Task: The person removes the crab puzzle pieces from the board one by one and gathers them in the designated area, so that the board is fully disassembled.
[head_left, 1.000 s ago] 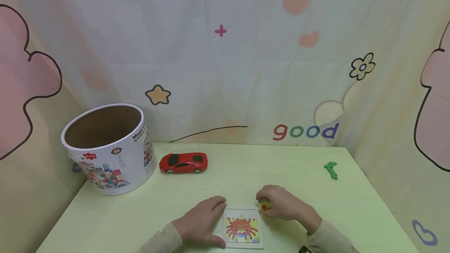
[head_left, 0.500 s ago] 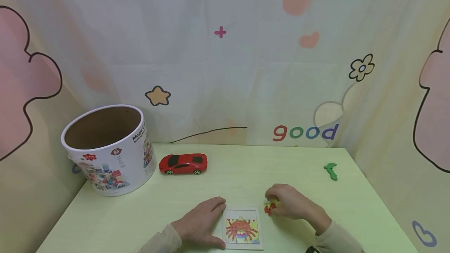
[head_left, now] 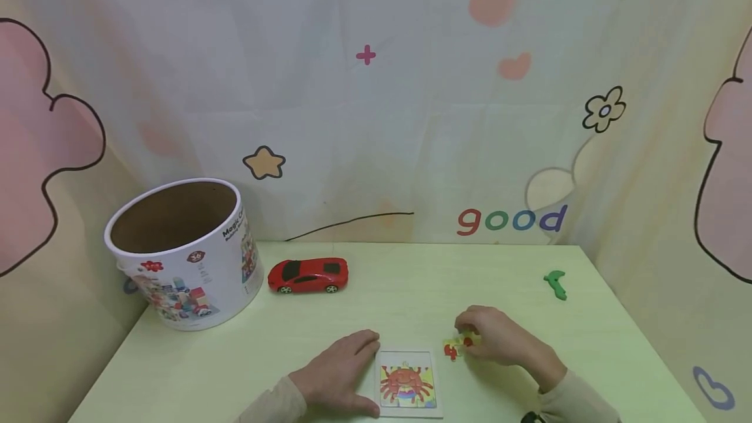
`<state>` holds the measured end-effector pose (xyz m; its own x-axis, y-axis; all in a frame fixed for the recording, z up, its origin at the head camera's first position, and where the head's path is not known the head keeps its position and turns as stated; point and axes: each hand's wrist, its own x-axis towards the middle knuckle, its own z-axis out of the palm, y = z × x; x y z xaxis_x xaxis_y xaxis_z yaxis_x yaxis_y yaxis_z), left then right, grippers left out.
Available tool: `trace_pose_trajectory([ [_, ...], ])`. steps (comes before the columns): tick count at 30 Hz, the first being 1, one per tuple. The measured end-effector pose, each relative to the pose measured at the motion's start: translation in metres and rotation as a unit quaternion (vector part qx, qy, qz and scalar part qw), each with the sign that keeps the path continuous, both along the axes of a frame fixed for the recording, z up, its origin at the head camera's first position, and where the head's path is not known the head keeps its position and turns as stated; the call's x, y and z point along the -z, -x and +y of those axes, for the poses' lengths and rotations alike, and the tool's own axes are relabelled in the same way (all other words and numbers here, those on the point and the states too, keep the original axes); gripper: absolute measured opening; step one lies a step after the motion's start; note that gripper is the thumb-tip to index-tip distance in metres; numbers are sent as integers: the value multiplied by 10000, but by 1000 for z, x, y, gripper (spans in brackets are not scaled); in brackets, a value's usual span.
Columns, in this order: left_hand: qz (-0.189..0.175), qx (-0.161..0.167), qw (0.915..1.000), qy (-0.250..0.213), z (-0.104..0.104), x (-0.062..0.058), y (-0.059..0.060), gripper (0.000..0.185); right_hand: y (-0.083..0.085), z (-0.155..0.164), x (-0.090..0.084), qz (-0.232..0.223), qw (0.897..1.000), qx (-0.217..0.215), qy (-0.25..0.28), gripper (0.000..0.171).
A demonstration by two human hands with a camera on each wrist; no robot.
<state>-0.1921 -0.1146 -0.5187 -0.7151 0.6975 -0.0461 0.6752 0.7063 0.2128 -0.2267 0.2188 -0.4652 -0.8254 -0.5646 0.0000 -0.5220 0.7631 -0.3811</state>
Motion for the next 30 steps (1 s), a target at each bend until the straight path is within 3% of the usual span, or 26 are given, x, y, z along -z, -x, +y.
trace_pose_trajectory([
  [8, 0, -6, 10000, 35, -1, 3, 2, 107, 0, 8, 1, -380, 9986, 350, 75, 28],
  [30, -15, -30, 10000, -12, 0, 0, 0, 109, -4, 31, 3, -175, 9986, 495, 8, 28],
])
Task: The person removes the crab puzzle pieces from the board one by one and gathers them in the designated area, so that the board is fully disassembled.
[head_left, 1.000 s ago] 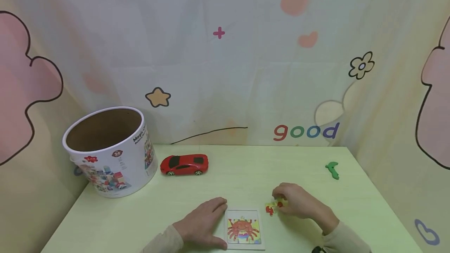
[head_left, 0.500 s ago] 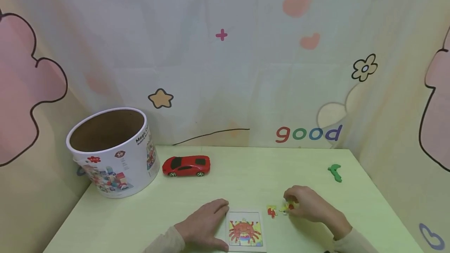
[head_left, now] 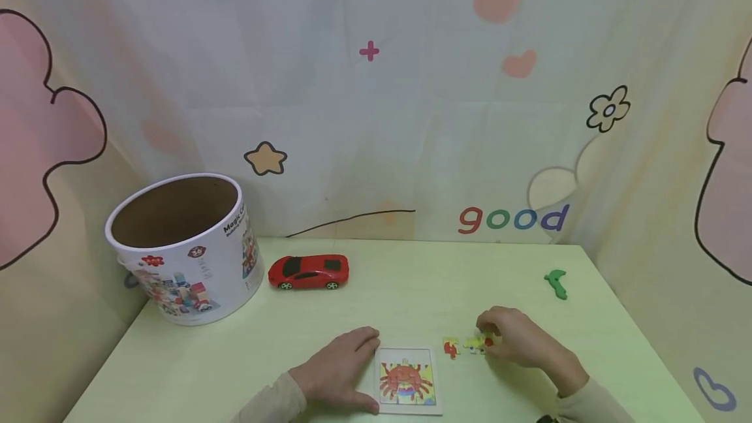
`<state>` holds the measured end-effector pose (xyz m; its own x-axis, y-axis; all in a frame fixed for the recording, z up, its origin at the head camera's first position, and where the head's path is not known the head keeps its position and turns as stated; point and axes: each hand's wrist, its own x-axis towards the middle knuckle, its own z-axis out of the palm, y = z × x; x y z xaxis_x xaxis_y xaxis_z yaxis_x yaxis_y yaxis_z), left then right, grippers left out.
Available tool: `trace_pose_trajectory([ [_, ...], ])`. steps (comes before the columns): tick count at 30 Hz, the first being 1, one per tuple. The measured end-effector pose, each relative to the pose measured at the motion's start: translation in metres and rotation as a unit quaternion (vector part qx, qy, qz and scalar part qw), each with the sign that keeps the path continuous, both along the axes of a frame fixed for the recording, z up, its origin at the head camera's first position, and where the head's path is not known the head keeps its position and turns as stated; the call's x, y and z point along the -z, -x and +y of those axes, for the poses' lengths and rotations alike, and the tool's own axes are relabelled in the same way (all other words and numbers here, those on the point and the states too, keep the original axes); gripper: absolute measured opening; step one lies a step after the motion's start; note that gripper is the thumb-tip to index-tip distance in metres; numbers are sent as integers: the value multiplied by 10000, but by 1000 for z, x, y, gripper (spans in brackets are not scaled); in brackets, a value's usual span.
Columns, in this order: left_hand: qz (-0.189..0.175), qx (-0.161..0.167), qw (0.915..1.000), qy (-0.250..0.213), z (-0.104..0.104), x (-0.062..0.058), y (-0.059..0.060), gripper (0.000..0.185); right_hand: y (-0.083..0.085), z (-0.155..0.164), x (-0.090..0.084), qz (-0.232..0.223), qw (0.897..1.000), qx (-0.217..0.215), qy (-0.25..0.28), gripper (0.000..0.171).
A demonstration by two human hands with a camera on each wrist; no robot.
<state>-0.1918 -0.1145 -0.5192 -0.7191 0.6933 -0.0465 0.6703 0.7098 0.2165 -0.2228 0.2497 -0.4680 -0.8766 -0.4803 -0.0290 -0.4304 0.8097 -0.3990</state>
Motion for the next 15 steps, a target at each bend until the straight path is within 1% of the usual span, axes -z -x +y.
trace_pose_trajectory([
  [12, 37, 18, 10000, -29, 1, 1, 1, 108, -2, 7, 1, 134, 9996, 116, -198, 26],
  [15, 7, -3, 10000, -26, 1, 0, 1, 108, -2, 8, 2, 42, 9994, 236, -245, 27],
])
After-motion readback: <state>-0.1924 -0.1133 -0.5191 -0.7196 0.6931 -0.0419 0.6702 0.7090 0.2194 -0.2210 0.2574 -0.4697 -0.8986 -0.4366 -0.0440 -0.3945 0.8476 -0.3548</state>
